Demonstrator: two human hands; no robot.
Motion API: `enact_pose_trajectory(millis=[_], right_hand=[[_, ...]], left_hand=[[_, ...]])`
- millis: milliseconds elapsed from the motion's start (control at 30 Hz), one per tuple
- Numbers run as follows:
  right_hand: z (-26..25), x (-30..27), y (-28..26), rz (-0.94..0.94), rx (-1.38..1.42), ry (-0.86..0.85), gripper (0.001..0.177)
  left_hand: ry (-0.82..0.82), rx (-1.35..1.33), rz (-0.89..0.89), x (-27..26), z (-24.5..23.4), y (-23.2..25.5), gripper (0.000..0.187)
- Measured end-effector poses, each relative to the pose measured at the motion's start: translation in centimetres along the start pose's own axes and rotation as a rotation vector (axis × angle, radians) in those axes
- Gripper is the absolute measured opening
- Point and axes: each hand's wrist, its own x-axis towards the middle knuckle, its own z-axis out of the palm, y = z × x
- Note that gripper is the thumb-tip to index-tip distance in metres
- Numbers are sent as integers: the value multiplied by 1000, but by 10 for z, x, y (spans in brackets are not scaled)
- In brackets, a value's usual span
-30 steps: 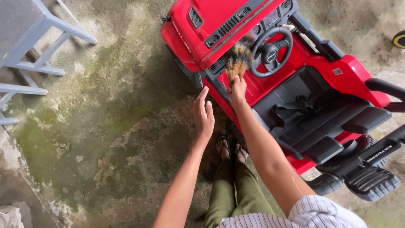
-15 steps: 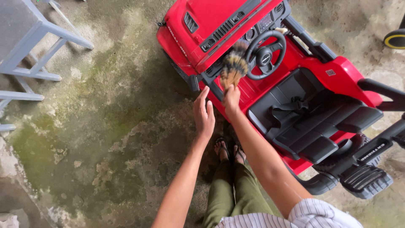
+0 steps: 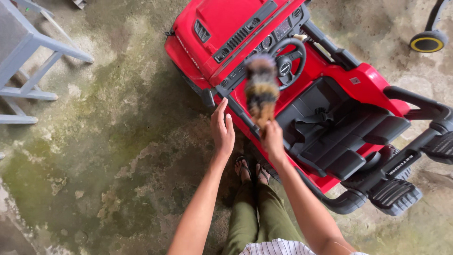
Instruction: The person cleans a red toy car using a brush and a cloth. They brush the interior and exterior surfaces, then wipe the front hood and grille with a cloth.
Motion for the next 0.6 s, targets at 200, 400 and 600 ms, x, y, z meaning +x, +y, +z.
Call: enact_pose_trajectory(millis=[200,400,600], right_hand=[[-17,54,-25,27,24,117,25],[-32,-12,-14,-185,-233,162,30],[-61,-71,-63,-256,-480,216,30]], left_hand=[[-35,-40,8,-7,10,16,44],[-40,-48,5,-18,8,39,44],[-31,-46,43,-30,-6,70,42]])
